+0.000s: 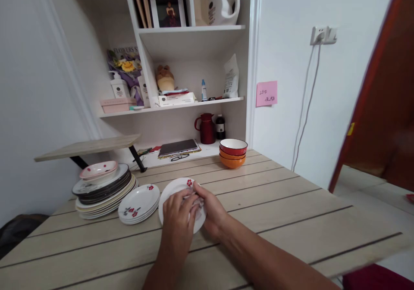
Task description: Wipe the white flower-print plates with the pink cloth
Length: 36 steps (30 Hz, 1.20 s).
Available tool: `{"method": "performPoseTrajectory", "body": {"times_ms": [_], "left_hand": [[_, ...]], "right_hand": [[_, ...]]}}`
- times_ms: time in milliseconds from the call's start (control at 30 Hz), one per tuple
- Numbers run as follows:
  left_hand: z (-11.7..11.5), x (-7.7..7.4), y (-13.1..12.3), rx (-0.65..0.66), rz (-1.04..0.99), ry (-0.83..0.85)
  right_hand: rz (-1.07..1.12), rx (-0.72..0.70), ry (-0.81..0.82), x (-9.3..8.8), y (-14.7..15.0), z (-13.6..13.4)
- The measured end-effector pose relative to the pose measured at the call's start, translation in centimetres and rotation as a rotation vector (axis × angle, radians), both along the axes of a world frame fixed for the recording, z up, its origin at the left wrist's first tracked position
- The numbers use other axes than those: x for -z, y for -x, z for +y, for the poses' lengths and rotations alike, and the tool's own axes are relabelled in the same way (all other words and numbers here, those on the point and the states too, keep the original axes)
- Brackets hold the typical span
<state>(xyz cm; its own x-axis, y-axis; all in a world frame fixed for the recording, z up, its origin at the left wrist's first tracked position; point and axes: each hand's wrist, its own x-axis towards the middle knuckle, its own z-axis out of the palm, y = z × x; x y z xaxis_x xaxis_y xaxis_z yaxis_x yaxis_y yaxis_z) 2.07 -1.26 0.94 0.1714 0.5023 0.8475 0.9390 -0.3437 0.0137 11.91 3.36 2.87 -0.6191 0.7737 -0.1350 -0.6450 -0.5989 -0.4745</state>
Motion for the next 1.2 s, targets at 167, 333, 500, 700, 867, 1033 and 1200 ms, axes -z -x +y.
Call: {"method": "performPoseTrajectory", "body": {"times_ms": [167,333,500,700,867,1033,1200], "left_hand": [[0.3,-0.2,1.9,-0.294,-0.122,-0.048],[0.3,0.0,2.3,-0.334,-0.143,-0.051],[-0.2,0.3,0.2,-0.162,-0.048,-0.007],[0.0,0.1,0.3,-0.135,-0.069,0.010],[0.3,-0.3,2.1,-0.411,-0.222,-0.003],[0.5,-0.1,2.3,-0.359,-0.245,0.023],[0.2,0.4,0.3,-0.189,-0.099,-0.010]], "right_hand": [[-0.053,0.071,-0.050,-0.2,0.7,-0.8],[-0.036,0.129,0.003,-0.7,-0.3,0.3],[0.019,0.112,-0.030,-0.9,-1.1,0.9],[-0.012,0.022,-0.030,-0.4,0.1,-0.2],[-0.107,-0.019,-0.001,-0.1,1.0,-0.9],[-0.049,0.053,0.012,-0.7,-0.2,0.0],[0.034,0.112,-0.016,-0.9,-1.3,1.0]]}}
